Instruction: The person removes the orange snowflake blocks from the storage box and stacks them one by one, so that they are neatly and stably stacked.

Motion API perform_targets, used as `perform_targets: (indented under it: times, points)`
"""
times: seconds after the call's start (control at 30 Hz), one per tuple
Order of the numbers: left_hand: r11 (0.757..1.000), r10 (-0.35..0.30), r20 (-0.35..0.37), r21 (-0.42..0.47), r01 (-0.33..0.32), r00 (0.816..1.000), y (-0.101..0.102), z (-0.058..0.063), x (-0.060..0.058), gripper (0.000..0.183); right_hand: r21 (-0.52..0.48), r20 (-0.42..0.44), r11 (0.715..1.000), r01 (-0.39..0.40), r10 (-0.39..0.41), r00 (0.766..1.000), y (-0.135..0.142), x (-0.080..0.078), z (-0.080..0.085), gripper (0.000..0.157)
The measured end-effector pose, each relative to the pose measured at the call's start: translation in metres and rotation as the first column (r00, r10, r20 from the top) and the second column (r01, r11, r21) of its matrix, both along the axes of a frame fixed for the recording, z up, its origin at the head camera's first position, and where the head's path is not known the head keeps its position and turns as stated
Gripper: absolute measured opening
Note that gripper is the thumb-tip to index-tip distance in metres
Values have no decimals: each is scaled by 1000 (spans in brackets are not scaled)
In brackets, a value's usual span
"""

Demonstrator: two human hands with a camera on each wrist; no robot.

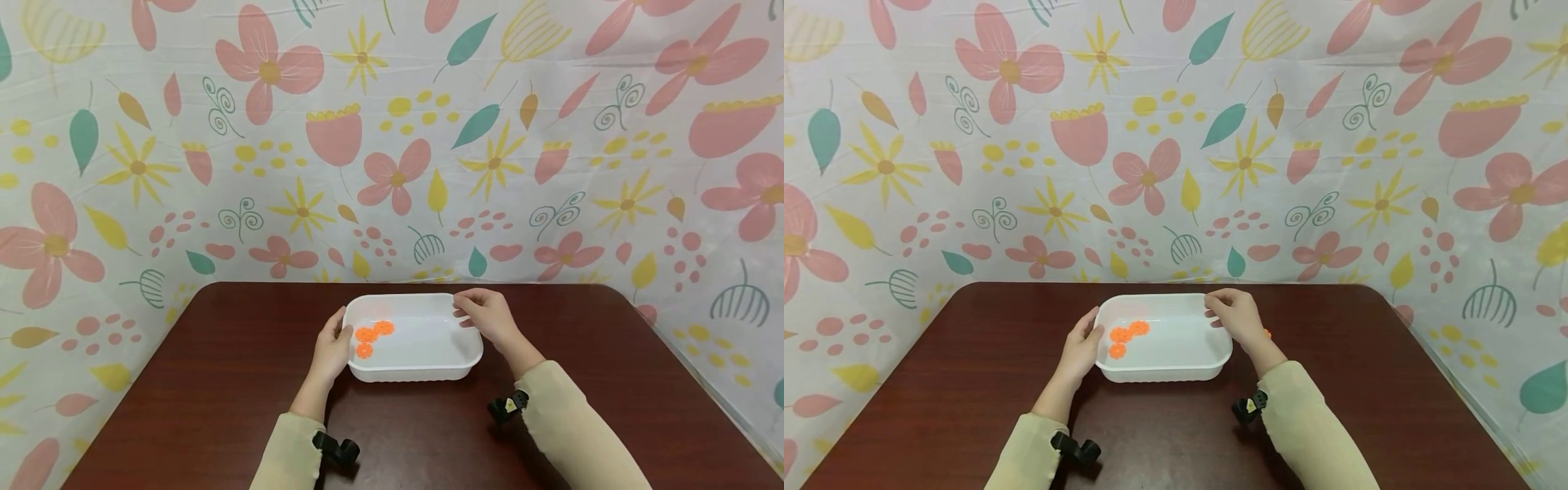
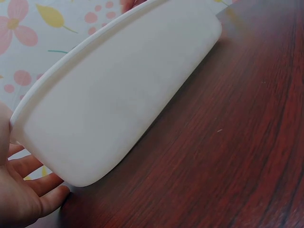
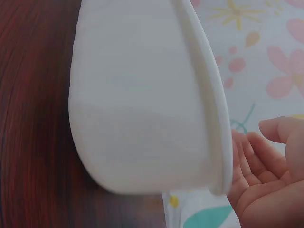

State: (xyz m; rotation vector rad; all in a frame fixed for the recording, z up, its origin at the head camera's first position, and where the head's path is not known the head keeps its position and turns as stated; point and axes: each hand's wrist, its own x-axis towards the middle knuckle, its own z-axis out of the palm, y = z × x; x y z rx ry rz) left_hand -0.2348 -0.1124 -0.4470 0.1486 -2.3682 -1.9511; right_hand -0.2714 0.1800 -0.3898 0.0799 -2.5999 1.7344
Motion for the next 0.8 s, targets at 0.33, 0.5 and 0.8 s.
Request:
perform_targets:
  times: [0.33,0.5,0.8]
  points:
    - [1000,-1,5,0,1,1000,-1,-1,-2,49,19,-12,998,-66,67,998,-33,-2,0,35]
    - [1000,-2,7,-3,2,1000,-1,-1,-3,49,43,-8,993,-107,108,994,-49,-2,-3,31]
    - [1000,-7,15,3,7,1000,-1,-1,-2,49,84,-15,971,-223,225,974,-78,5,-1,30]
